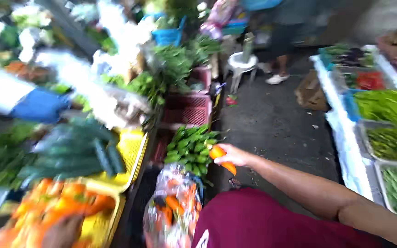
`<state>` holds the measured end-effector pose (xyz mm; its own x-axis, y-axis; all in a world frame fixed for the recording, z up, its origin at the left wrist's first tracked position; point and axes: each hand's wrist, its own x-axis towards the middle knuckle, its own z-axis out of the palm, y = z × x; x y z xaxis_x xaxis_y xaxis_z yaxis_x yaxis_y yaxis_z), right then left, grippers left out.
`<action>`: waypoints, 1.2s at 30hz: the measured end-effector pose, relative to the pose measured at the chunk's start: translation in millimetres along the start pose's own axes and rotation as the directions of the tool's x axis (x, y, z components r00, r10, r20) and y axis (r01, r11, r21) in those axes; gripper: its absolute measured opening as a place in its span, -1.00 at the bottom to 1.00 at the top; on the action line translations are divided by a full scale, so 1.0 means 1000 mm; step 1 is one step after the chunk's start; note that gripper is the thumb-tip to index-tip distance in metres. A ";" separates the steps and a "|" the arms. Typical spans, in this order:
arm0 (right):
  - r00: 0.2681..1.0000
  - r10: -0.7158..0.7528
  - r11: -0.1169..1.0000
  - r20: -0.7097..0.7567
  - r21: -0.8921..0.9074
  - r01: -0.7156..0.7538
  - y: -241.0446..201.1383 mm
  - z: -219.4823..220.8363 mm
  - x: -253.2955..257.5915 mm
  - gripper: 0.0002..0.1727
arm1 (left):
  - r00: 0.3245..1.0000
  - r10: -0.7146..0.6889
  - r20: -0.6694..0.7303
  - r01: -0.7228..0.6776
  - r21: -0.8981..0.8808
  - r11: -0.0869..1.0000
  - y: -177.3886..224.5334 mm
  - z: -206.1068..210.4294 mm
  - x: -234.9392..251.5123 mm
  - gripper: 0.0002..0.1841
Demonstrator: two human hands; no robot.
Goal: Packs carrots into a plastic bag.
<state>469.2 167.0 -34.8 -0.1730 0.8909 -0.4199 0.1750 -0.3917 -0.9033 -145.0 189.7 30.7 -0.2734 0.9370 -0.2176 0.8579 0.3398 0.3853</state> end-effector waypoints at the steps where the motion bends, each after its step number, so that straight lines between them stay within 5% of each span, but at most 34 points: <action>1: 1.000 -0.003 0.999 0.014 -0.033 0.003 -0.005 0.007 0.003 -0.23 | 0.997 -0.057 -0.055 0.055 -0.032 0.998 0.017 0.000 -0.008 -0.59; 6: 0.989 -0.076 0.977 0.128 -0.189 0.099 -0.013 0.036 0.017 -0.15 | 0.953 -0.255 -0.164 0.245 -0.080 0.966 0.040 -0.010 -0.005 -0.62; 14: 0.969 -0.143 0.944 0.202 -0.268 0.195 -0.030 0.090 0.028 -0.15 | 0.955 -0.248 -0.165 0.252 0.005 0.968 0.021 0.015 0.025 -0.64; 17: 0.964 -0.173 0.938 0.203 -0.265 0.224 -0.050 0.120 0.036 -0.22 | 0.930 -0.147 -0.337 0.149 -0.021 0.989 0.001 0.036 0.026 -0.67; 21: 0.927 -0.283 0.905 0.245 -0.252 0.342 -0.092 0.182 0.058 -0.18 | 0.961 -0.193 -0.199 0.135 -0.272 0.953 -0.010 0.044 0.020 -0.49; 27: 0.830 -0.458 0.860 0.318 -0.078 0.505 -0.136 0.312 0.098 -0.17 | 0.857 -0.198 -0.476 0.136 -0.161 0.977 -0.036 0.058 0.020 -0.66; 31: 0.828 -0.418 0.794 0.374 -0.293 0.533 -0.122 0.372 0.119 -0.27 | 0.871 -0.272 -0.410 0.175 -0.260 0.950 0.011 0.042 0.002 -0.58; 36: 0.817 -0.425 0.611 0.390 -0.542 0.577 -0.099 0.395 0.128 -0.39 | 0.881 -0.373 -0.292 0.208 -0.468 0.859 0.001 0.067 -0.008 -0.42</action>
<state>46.8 229.5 -33.9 -0.5938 0.8046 0.0064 0.5326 0.3990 -0.7464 -112.4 177.0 -27.1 -0.6877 0.7223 -0.0738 0.4759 0.5252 0.7055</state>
